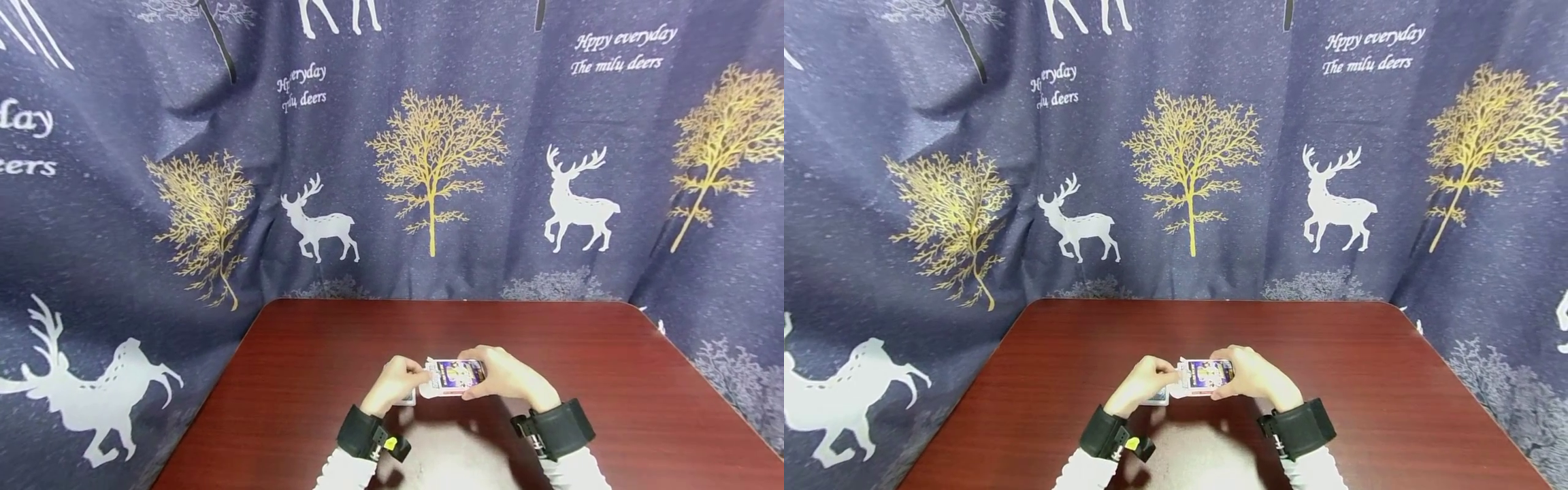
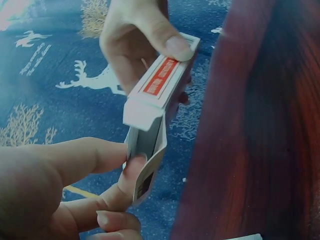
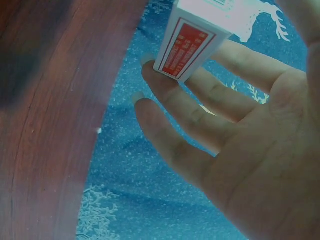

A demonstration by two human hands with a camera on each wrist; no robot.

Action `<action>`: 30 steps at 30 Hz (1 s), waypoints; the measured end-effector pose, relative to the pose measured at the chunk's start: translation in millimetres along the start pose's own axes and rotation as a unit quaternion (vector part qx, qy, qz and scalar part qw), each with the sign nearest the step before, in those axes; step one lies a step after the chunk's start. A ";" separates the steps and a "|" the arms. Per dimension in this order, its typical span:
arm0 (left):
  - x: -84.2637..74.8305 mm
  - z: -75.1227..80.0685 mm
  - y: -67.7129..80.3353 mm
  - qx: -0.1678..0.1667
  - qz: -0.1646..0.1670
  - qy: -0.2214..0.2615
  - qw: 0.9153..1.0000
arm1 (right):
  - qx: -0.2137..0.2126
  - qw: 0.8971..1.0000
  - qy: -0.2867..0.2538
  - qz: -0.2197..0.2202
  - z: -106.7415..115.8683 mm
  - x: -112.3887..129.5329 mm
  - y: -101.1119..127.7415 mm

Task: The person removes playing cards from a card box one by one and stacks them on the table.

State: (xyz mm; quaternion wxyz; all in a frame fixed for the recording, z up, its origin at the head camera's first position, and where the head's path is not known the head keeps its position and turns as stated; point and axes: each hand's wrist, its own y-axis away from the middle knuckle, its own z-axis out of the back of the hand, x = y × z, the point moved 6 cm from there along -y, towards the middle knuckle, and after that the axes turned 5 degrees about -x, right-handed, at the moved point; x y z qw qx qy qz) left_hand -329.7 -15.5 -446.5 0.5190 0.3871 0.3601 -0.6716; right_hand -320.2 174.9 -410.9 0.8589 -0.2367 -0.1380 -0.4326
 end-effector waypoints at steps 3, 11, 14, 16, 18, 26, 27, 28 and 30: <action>2.9 3.3 -1.2 0.010 0.009 0.020 1.000 | -0.001 1.000 -0.002 -0.001 -0.3 -2.4 0.7; 4.7 12.5 -5.5 0.030 -0.004 0.047 0.998 | 0.005 1.000 -0.008 -0.022 3.0 -12.3 -0.9; 6.2 15.6 -6.9 0.037 -0.005 0.056 0.998 | 0.007 1.000 -0.006 -0.029 3.7 -15.4 -1.6; 8.7 17.1 -7.4 0.042 0.001 0.067 0.997 | 0.009 0.999 -0.007 -0.032 2.9 -17.1 -1.7; 10.8 18.2 -7.5 0.045 0.007 0.081 0.996 | 0.011 0.999 -0.010 -0.032 1.8 -18.1 -1.5; 14.0 24.5 -9.1 0.033 0.018 0.116 0.993 | 0.008 1.000 -0.014 -0.024 -2.8 -20.4 -2.2; 14.1 25.9 -9.2 0.029 0.018 0.116 0.993 | 0.007 1.000 -0.013 -0.024 -3.0 -20.8 -2.1; 14.2 27.2 -9.4 0.025 0.019 0.117 0.993 | 0.006 1.000 -0.012 -0.024 -3.0 -21.2 -2.1; 14.9 29.9 -9.9 0.018 0.022 0.119 0.992 | 0.005 1.000 -0.012 -0.026 -2.6 -22.5 -1.7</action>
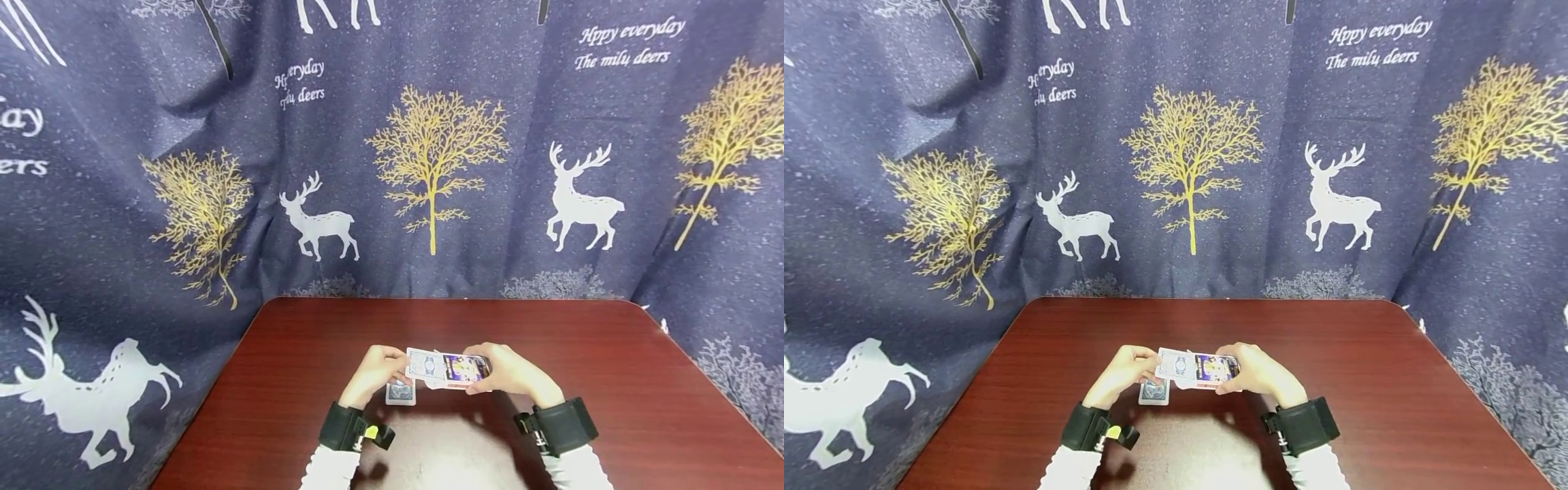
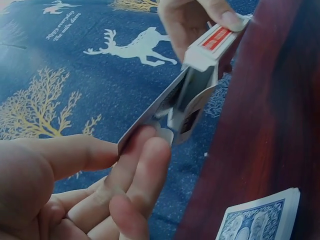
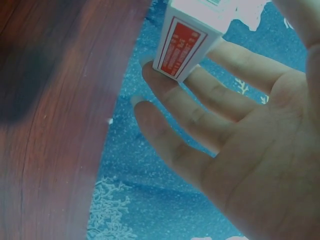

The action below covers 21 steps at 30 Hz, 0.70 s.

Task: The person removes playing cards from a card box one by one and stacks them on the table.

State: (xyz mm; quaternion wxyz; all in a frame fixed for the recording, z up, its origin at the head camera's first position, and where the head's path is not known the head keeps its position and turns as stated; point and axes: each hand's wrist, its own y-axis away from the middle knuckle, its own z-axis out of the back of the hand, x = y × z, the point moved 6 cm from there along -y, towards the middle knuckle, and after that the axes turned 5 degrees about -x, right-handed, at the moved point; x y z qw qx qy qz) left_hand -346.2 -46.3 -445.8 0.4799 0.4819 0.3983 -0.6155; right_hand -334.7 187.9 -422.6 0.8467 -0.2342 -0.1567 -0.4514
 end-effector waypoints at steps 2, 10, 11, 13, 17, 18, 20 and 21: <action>-0.2 3.4 -0.1 -0.007 -0.003 0.004 1.000 | -0.001 1.000 -0.002 -0.004 0.5 -1.1 0.3; -1.5 17.6 -1.8 -0.034 -0.004 0.019 0.999 | 0.000 1.000 -0.010 -0.026 3.8 -8.2 1.9; -1.8 19.9 -2.5 -0.038 -0.007 0.016 0.999 | -0.001 1.000 -0.010 -0.028 4.4 -9.0 2.4; -3.3 24.9 -4.7 -0.046 -0.014 0.008 0.999 | -0.003 0.999 -0.009 -0.035 6.2 -11.0 3.5; -8.0 36.7 -9.8 -0.063 -0.036 -0.009 0.997 | -0.010 0.999 -0.004 -0.035 9.8 -11.8 4.3; -9.1 40.3 -11.0 -0.067 -0.043 -0.010 0.997 | -0.010 0.999 -0.003 -0.033 10.3 -11.2 4.1; -15.1 46.9 -11.6 -0.068 -0.060 -0.012 0.996 | -0.011 1.000 -0.003 -0.029 10.1 -9.3 3.3; -19.6 50.3 -11.0 -0.068 -0.067 -0.014 0.995 | -0.010 1.000 -0.004 -0.029 9.8 -8.4 2.9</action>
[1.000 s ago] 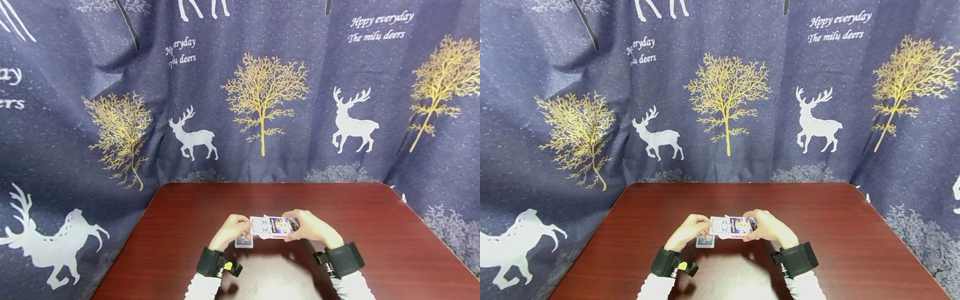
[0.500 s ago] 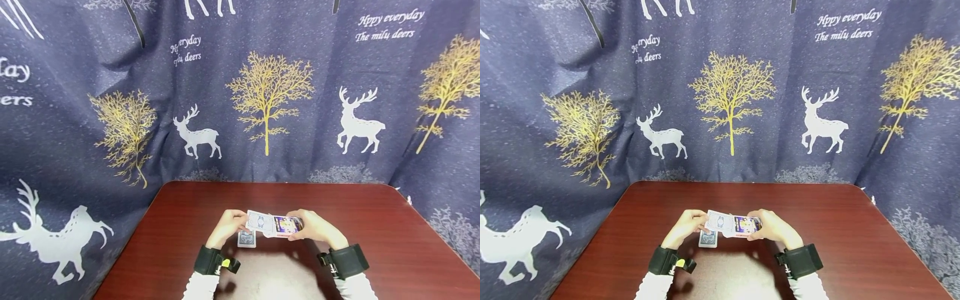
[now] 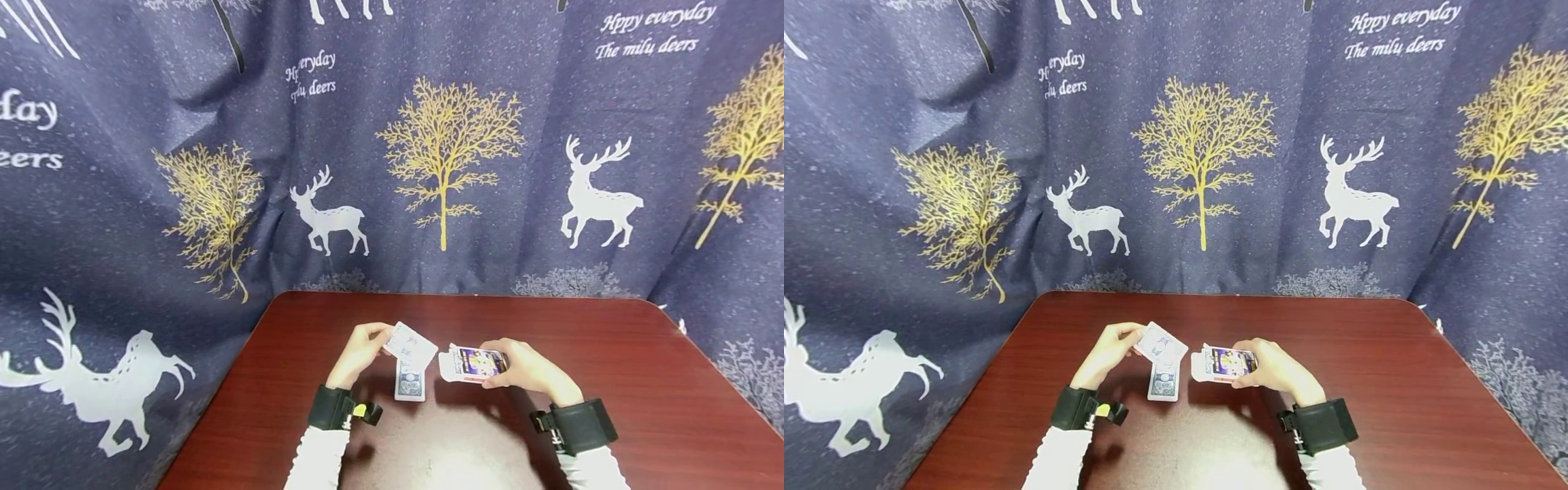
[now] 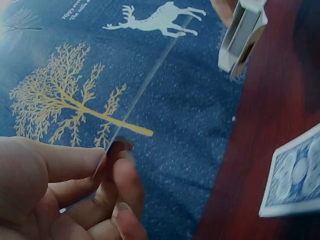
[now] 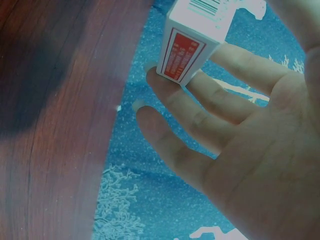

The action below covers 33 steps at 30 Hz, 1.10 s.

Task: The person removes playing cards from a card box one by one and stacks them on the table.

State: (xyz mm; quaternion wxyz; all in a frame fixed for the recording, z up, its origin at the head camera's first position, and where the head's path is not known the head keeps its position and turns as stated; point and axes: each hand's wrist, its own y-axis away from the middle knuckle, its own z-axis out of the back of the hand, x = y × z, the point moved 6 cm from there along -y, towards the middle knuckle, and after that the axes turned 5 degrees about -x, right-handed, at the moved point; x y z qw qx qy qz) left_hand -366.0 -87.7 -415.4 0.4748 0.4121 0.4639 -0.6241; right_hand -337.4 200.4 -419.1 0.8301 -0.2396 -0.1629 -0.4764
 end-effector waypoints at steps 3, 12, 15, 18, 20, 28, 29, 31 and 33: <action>-2.0 5.4 -7.7 0.004 -0.025 -0.008 1.000 | 0.000 1.000 -0.002 -0.003 0.7 0.6 -0.1; 30.5 4.4 -32.9 -0.009 -0.004 -0.126 0.992 | 0.004 1.000 -0.006 -0.013 -1.3 -5.0 -0.2; 44.3 -3.0 -34.6 0.006 0.000 -0.162 0.987 | 0.008 1.000 -0.012 -0.018 -2.7 -6.6 0.1; 54.0 -12.4 -34.6 0.023 -0.013 -0.192 0.981 | 0.009 1.000 -0.014 -0.021 -4.2 -7.6 0.6; 58.2 -18.6 -34.5 0.033 -0.028 -0.212 0.976 | 0.009 1.000 -0.013 -0.020 -5.5 -8.4 0.8; 58.2 -31.2 -30.6 0.033 -0.081 -0.264 0.961 | 0.014 0.999 -0.022 -0.020 -9.5 -9.2 1.0; 57.8 -32.0 -30.4 0.032 -0.086 -0.267 0.959 | 0.015 0.999 -0.020 -0.019 -9.7 -9.3 0.7; 57.5 -33.5 -30.1 0.031 -0.088 -0.267 0.959 | 0.015 1.000 -0.018 -0.019 -10.0 -9.9 -0.2; 57.3 -35.1 -30.3 0.030 -0.091 -0.269 0.958 | 0.015 1.000 -0.018 -0.018 -10.0 -10.6 -1.2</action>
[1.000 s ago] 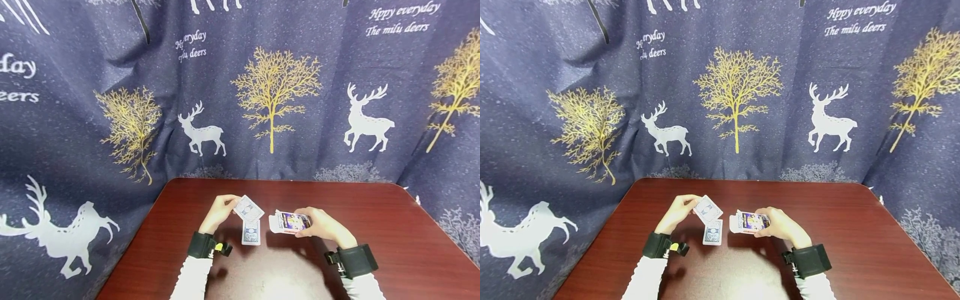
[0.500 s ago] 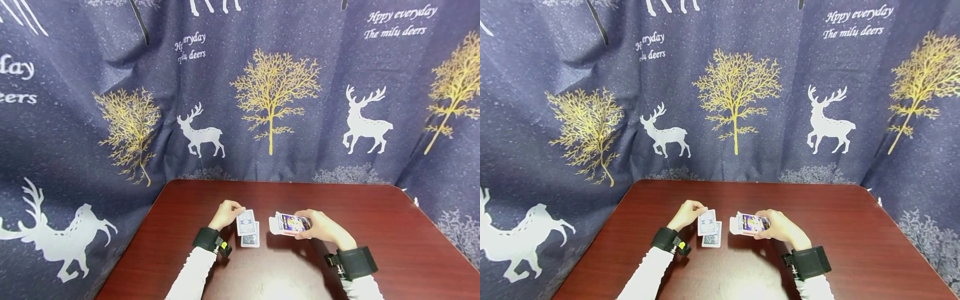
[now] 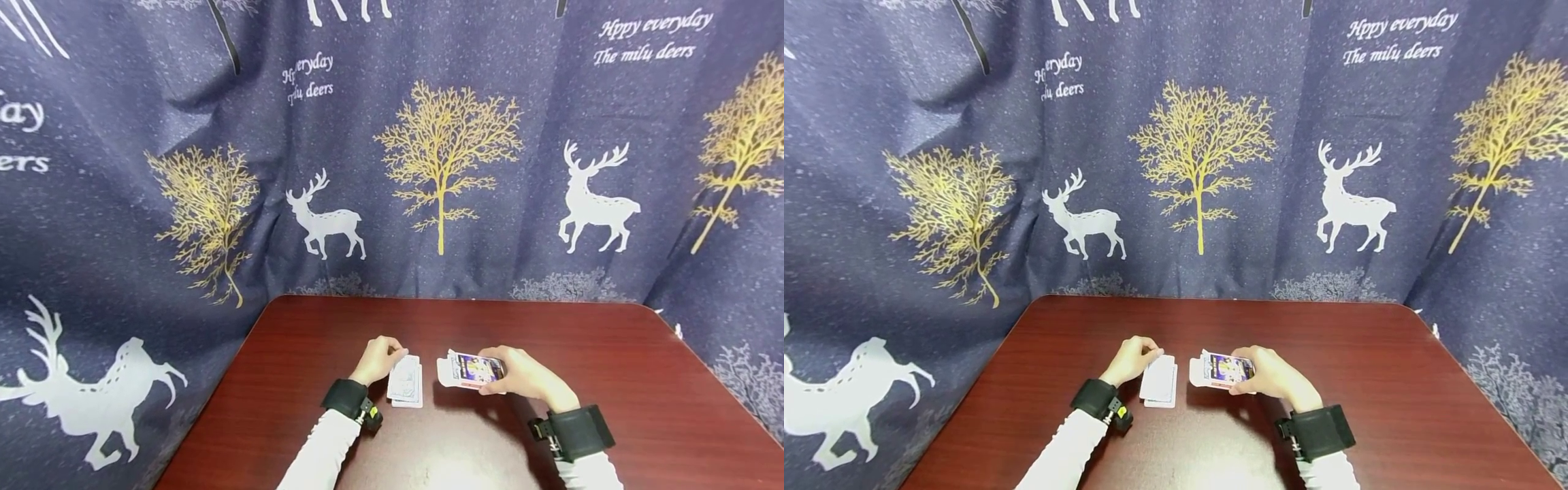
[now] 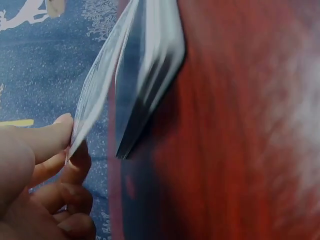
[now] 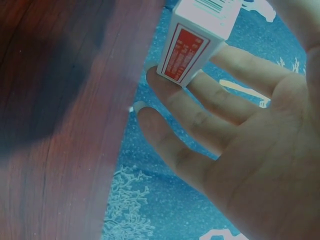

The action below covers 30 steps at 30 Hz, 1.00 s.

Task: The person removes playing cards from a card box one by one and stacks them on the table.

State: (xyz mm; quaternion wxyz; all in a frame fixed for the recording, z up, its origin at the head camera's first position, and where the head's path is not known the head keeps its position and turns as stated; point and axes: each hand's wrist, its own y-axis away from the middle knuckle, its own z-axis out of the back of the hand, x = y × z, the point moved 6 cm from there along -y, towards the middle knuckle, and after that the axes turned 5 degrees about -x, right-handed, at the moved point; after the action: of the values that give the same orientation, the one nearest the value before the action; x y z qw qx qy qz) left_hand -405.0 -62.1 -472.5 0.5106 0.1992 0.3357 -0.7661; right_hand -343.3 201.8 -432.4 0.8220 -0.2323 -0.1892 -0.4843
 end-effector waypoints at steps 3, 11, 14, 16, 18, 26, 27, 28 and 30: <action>-1.7 -0.1 -0.1 -0.006 -0.004 -0.002 1.000 | -0.002 1.000 0.001 0.006 -0.4 0.4 -1.4; -2.6 -0.9 -2.5 -0.016 -0.031 -0.030 0.999 | 0.000 1.000 -0.003 0.008 -2.1 2.5 -3.1; -2.2 -1.8 -1.5 -0.007 -0.027 -0.034 0.999 | 0.004 1.000 -0.005 0.006 -4.1 2.4 -2.9; -1.5 -2.3 -0.4 -0.002 -0.018 -0.030 0.999 | 0.007 1.000 -0.006 0.005 -5.9 2.2 -2.5; -1.0 -2.7 0.7 -0.002 -0.013 -0.031 0.999 | 0.010 1.000 -0.007 0.006 -7.6 2.1 -2.3; -0.3 -4.8 2.5 -0.006 0.002 -0.037 0.999 | 0.011 1.000 -0.001 0.007 -12.0 -0.5 -2.6; -0.5 -4.8 2.4 -0.008 0.004 -0.039 0.999 | 0.011 1.000 -0.001 0.008 -12.1 -0.8 -2.6; -0.9 -4.5 2.5 -0.011 0.004 -0.041 0.999 | 0.010 1.000 -0.001 0.008 -12.0 -1.1 -2.6; -3.2 -3.0 3.2 -0.015 0.006 -0.043 0.999 | 0.011 1.000 -0.002 0.008 -12.0 -0.9 -2.2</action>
State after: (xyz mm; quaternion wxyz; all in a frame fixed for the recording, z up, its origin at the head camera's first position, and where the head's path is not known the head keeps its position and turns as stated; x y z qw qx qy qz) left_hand -400.9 -58.7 -473.5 0.5323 0.1603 0.3238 -0.7656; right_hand -344.6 194.8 -442.2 0.8281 -0.2258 -0.1938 -0.4751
